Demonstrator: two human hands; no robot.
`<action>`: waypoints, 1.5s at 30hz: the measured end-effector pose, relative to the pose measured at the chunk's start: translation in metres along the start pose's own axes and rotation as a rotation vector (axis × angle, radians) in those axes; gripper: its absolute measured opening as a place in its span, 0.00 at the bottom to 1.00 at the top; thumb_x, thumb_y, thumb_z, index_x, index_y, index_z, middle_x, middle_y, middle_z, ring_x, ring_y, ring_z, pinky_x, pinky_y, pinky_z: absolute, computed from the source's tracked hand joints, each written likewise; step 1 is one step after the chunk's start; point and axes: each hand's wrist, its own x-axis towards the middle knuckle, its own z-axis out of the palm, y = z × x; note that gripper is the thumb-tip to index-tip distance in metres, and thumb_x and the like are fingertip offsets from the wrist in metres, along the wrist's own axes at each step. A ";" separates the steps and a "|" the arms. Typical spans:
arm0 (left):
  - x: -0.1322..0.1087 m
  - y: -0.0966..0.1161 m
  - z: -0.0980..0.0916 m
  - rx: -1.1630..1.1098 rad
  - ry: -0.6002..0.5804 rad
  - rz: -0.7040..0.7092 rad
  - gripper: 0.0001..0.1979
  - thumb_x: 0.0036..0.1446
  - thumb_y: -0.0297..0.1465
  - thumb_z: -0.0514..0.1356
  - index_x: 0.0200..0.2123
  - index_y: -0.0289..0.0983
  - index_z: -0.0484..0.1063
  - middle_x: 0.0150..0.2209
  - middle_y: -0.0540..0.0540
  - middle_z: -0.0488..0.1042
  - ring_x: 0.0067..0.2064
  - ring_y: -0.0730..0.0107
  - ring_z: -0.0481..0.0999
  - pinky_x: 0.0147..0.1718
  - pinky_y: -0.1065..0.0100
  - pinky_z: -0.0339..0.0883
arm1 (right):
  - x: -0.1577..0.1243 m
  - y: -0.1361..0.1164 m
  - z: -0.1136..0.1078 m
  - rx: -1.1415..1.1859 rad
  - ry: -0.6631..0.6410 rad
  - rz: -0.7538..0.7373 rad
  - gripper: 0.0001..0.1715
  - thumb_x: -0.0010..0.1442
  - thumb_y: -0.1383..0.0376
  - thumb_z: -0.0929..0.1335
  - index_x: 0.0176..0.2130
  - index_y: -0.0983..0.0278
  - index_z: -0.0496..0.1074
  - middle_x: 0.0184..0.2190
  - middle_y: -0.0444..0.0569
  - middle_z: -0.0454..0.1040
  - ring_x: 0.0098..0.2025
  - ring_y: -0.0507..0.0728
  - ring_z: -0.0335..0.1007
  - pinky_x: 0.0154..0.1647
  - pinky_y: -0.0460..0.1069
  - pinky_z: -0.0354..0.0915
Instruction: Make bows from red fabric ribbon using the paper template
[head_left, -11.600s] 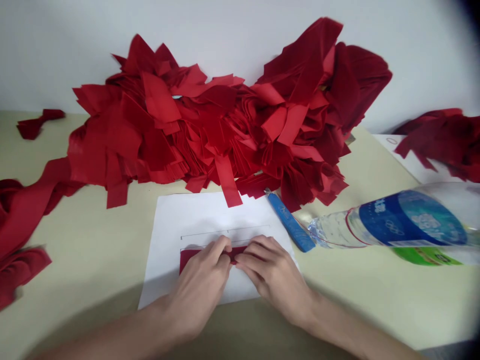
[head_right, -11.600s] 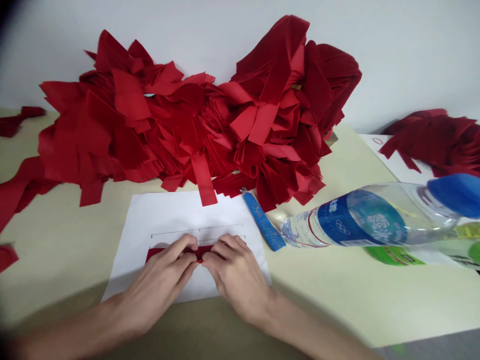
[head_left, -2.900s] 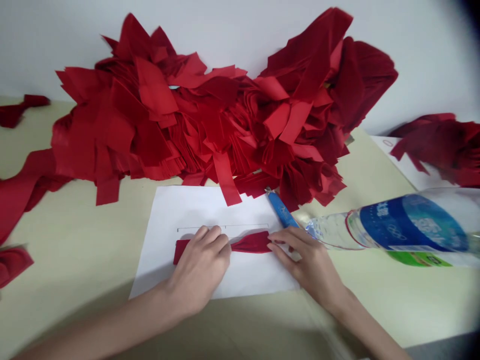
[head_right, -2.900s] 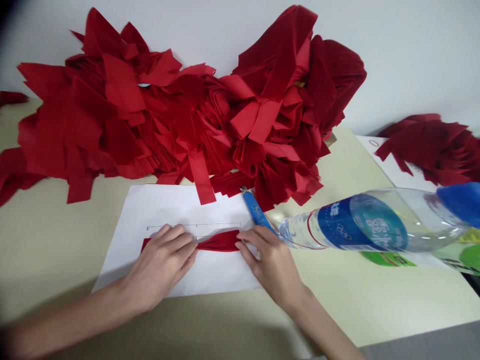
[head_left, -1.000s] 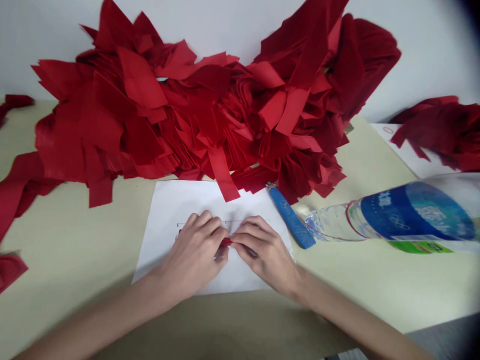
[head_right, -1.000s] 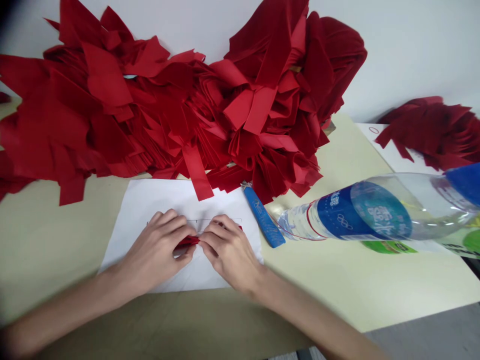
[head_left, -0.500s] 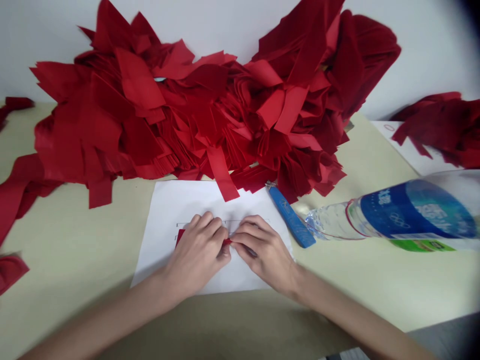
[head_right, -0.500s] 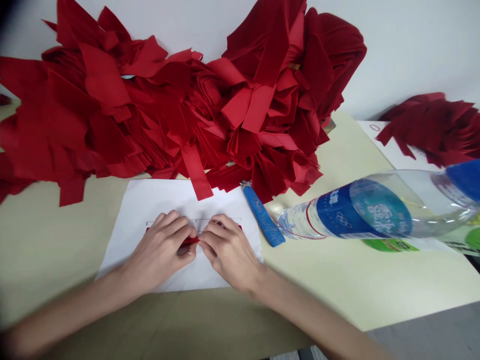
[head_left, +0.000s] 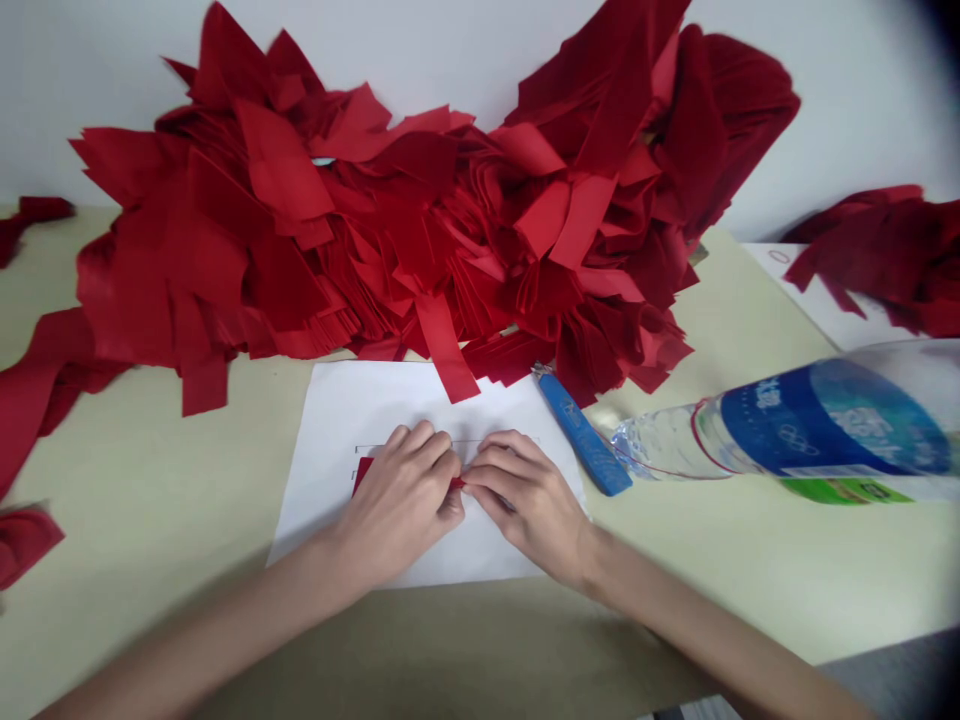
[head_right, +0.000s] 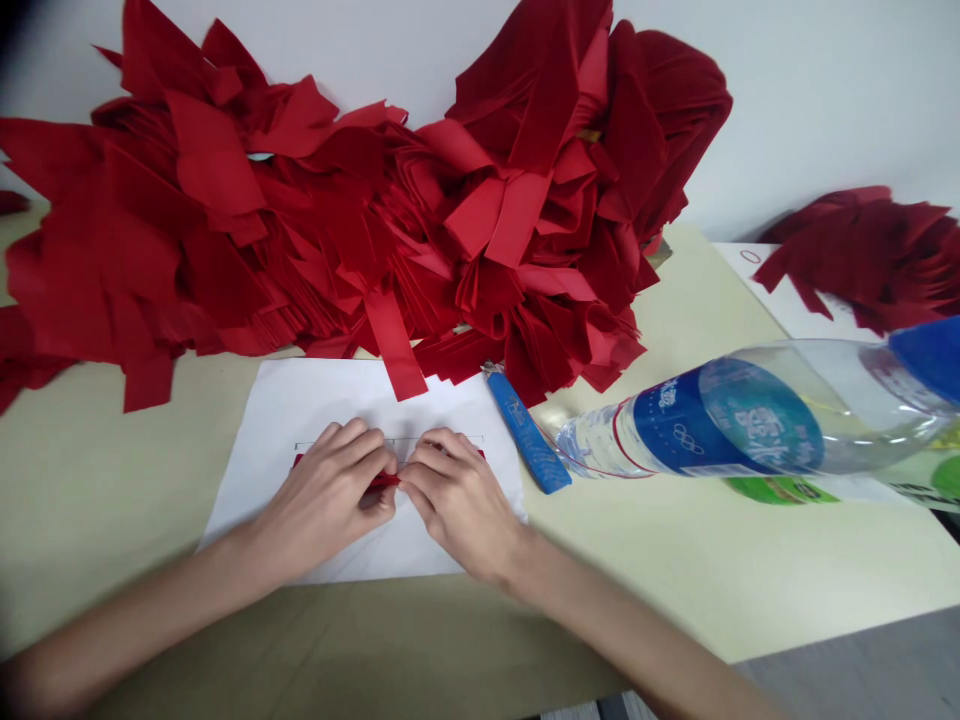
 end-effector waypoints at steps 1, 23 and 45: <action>0.000 0.000 0.000 -0.004 -0.002 -0.004 0.06 0.49 0.21 0.53 0.25 0.36 0.67 0.28 0.47 0.68 0.36 0.62 0.64 0.34 0.60 0.59 | 0.000 0.000 0.000 -0.002 0.000 0.003 0.10 0.63 0.68 0.63 0.34 0.64 0.74 0.33 0.48 0.75 0.45 0.59 0.62 0.46 0.56 0.63; -0.002 -0.001 0.008 -0.094 0.089 0.047 0.09 0.52 0.20 0.53 0.23 0.35 0.66 0.25 0.48 0.66 0.33 0.64 0.63 0.33 0.62 0.62 | -0.001 -0.003 -0.002 -0.030 0.043 -0.013 0.09 0.62 0.68 0.64 0.37 0.63 0.74 0.33 0.48 0.74 0.46 0.58 0.62 0.48 0.55 0.66; 0.002 -0.001 0.007 -0.249 0.155 -0.026 0.10 0.44 0.18 0.52 0.19 0.37 0.65 0.21 0.49 0.66 0.31 0.66 0.63 0.32 0.63 0.63 | -0.015 0.015 -0.086 -0.786 -0.034 0.152 0.20 0.51 0.82 0.58 0.37 0.72 0.74 0.47 0.65 0.70 0.58 0.72 0.56 0.54 0.68 0.61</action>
